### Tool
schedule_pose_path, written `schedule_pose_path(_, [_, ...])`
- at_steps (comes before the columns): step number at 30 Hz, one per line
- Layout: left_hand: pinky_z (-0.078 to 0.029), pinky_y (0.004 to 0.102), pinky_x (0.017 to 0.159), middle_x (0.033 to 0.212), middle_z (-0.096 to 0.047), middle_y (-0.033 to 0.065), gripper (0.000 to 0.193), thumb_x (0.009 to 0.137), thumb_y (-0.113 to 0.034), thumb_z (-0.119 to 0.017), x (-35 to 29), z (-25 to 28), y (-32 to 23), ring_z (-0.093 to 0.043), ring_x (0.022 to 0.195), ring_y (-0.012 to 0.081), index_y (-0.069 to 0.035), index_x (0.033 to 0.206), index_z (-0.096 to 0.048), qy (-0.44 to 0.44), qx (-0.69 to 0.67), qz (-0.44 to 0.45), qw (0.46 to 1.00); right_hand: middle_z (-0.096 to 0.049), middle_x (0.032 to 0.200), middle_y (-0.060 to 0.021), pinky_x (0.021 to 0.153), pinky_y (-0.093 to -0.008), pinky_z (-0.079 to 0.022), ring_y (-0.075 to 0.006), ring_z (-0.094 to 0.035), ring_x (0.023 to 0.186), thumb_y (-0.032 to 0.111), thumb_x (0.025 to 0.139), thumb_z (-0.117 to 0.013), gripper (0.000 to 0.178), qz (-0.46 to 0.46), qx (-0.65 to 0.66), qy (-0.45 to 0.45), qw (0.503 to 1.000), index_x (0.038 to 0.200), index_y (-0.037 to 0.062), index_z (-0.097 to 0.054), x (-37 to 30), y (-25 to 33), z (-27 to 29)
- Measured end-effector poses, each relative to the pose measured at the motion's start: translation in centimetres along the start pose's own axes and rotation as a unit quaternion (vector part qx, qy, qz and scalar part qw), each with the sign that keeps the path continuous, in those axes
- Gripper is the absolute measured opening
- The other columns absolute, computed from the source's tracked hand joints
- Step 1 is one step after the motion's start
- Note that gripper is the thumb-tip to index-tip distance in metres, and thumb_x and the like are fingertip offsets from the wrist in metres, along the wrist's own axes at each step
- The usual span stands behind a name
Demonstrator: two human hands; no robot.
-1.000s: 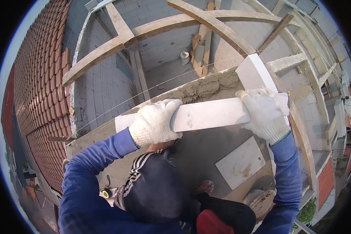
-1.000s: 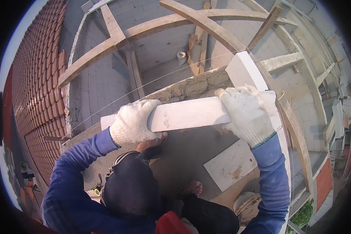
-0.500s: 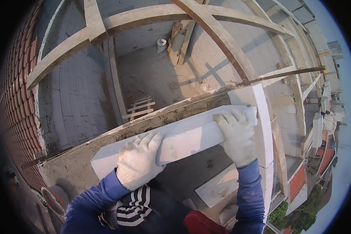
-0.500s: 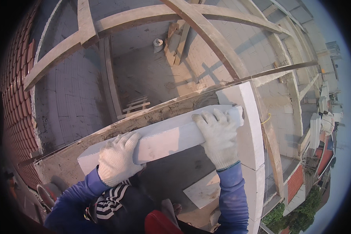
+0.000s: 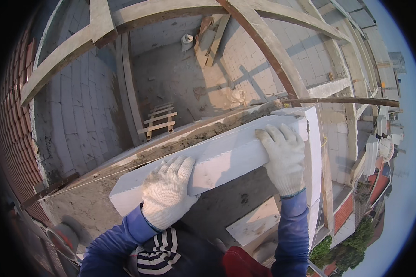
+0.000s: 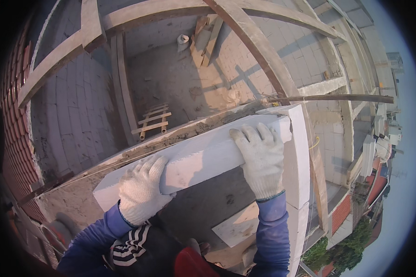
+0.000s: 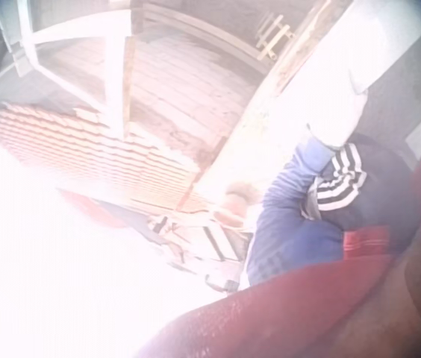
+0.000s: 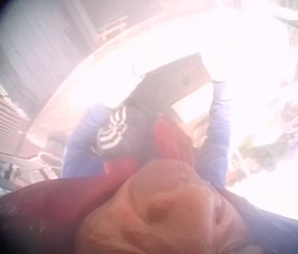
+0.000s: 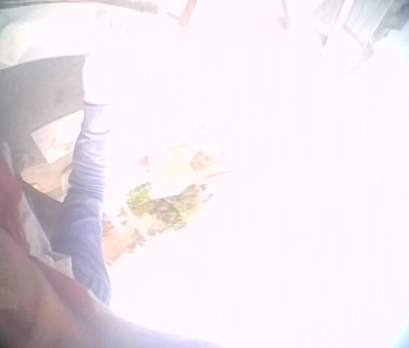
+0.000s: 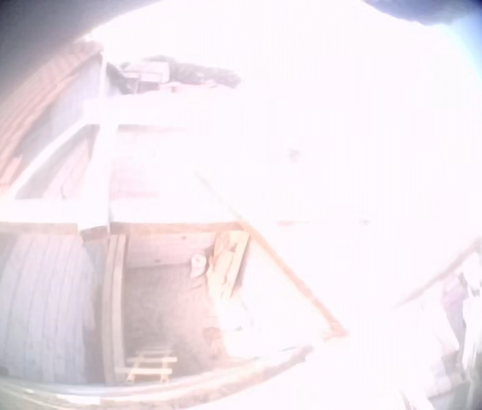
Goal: The person scoops mortar from a bucket with a trowel, spreads it on a concrete ledge, places a white concrete block, and taps it into position with a hammer. The person repeats this process for additional blocks along the ledge.
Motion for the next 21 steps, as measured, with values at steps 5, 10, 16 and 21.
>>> schedule_pose_path(5, [-0.058, 0.0554, 0.112, 0.157, -0.066, 0.0157, 0.090, 0.077, -0.039, -0.098, 0.8, -0.3, 0.0, -0.064, 0.143, 0.0391, -0.012, 0.154, -0.059, 0.004, -0.021, 0.002, 1.000, -0.071, 0.139, -0.0065, 0.121, -0.0570, -0.045, -0.0385, -0.061, 0.137, -0.003, 0.081, -0.069, 0.063, 0.002, -0.013, 0.005, 1.000, 0.140, 0.0185, -0.072, 0.5, -0.4, -0.2])
schedule_pose_path(10, [-0.057, 0.0555, 0.111, 0.156, -0.065, 0.0153, 0.092, 0.077, -0.039, -0.098, 1.5, -0.6, 0.0, -0.064, 0.143, 0.0385, -0.011, 0.155, -0.058, 0.013, -0.026, 0.005, 1.000, -0.070, 0.140, -0.0069, 0.121, -0.0572, -0.045, -0.0381, -0.061, 0.137, -0.004, 0.081, -0.069, 0.062, -0.006, -0.011, -0.003, 1.000, 0.139, 0.0183, -0.072, 0.8, -0.8, -0.4])
schedule_pose_path(16, [-0.058, 0.0535, 0.111, 0.151, -0.068, 0.0150, 0.084, 0.081, -0.036, -0.095, 2.0, -0.5, -0.3, -0.067, 0.139, 0.0383, -0.009, 0.152, -0.059, -0.007, -0.020, -0.003, 1.000, -0.069, 0.141, -0.0081, 0.122, -0.0570, -0.045, -0.0388, -0.060, 0.138, -0.006, 0.077, -0.073, 0.067, -0.030, 0.011, 0.013, 0.999, 0.139, 0.0175, -0.072, 1.2, -1.0, -0.6])
schedule_pose_path(21, [-0.054, 0.0555, 0.116, 0.152, -0.067, 0.0164, 0.088, 0.079, -0.037, -0.098, 2.4, -1.0, -0.1, -0.065, 0.142, 0.0394, -0.008, 0.152, -0.060, 0.003, -0.048, 0.000, 0.999, -0.067, 0.149, -0.0091, 0.123, -0.0564, -0.045, -0.0394, -0.057, 0.145, 0.000, 0.075, -0.085, 0.075, -0.044, -0.013, 0.023, 0.999, 0.146, 0.0174, -0.068, 0.5, -1.3, -1.1])
Point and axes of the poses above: each hand's wrist, its own x-axis towards the middle knuckle, its own z-axis out of the back of the hand, y = z × x, the point moved 3 cm from there along x, towards the middle knuckle
